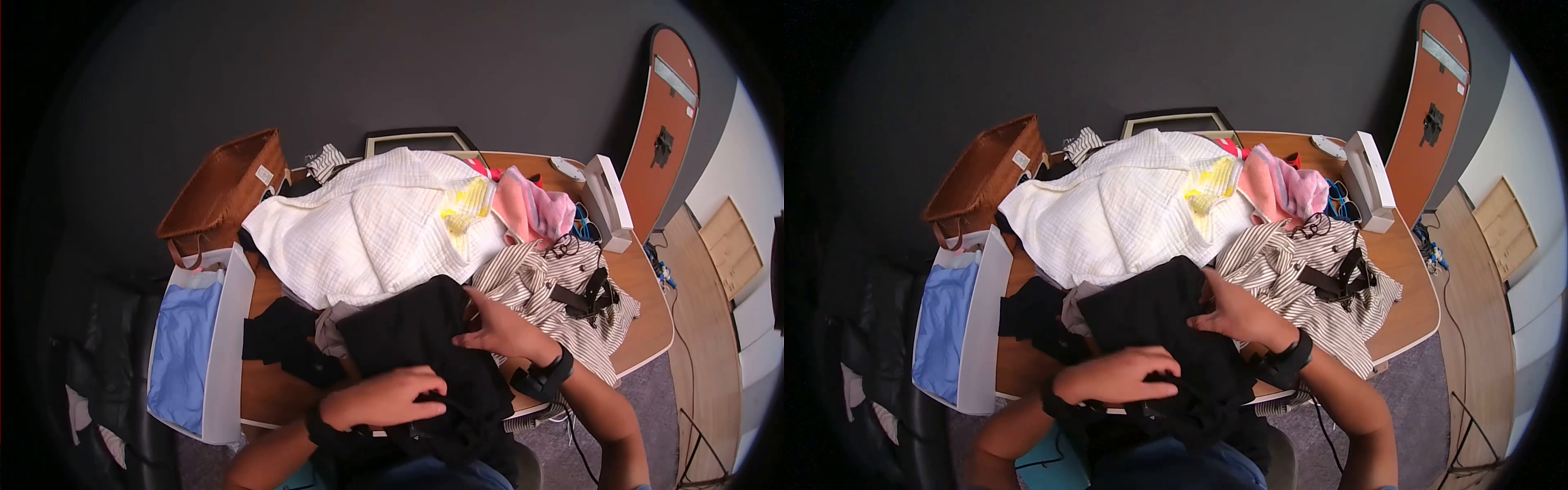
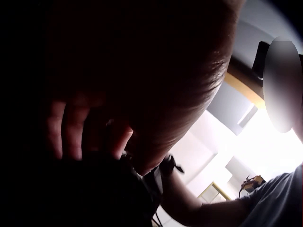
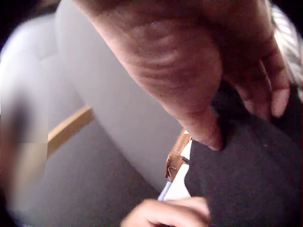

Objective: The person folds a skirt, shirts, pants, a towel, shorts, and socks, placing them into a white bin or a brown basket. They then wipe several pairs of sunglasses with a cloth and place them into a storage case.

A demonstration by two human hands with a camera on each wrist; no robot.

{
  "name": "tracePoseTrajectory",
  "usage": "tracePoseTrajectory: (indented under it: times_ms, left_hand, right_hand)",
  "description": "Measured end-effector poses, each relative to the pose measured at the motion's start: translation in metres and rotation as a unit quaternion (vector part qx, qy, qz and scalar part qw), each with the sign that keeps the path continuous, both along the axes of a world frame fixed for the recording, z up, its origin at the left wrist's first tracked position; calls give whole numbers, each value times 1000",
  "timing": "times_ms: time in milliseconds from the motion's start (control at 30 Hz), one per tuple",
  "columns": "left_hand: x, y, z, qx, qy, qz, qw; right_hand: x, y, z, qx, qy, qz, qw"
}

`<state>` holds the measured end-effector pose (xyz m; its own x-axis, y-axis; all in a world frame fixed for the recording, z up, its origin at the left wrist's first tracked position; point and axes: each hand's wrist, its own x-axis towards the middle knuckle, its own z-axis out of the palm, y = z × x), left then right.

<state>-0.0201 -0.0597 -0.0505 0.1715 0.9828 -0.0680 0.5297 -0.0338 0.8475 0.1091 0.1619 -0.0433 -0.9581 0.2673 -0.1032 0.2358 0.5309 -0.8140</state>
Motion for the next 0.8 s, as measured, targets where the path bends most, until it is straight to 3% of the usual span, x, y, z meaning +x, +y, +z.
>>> tracePoseTrajectory:
  times_ms: [33,67,100,133,167,200,233,300,400,500,633,800]
  left_hand:
    - [-8,0,21,-46,-29,40,998]
    - [-20,1,37,-22,-24,116,993]
    - [-32,2,48,3,-17,194,981]
    - [-47,5,43,108,105,237,960]
    - [-63,9,33,207,229,272,911]
    - [-72,12,26,183,271,286,901]
    - [-83,17,10,145,283,283,905]
    - [-85,31,13,29,234,268,934]
    - [-90,44,8,-49,186,220,956]
    - [-95,49,4,-77,197,171,962]
    - [-93,51,-4,-35,204,179,962]
    - [-89,57,5,-103,152,187,965]
  right_hand:
    - [5,-5,7,66,37,-4,997]
    - [11,-14,19,142,37,-39,988]
    - [16,-23,31,142,38,-32,989]
    - [20,-33,43,194,49,-20,980]
    - [23,-44,50,243,64,-9,968]
    - [25,-55,53,202,35,40,978]
    - [27,-66,51,160,5,91,983]
    - [30,-80,20,185,28,161,969]
    - [35,-92,-22,308,106,168,930]
    - [41,-91,-19,312,121,174,926]
    - [54,-94,-9,345,103,195,912]
    - [63,-92,-6,320,139,246,904]
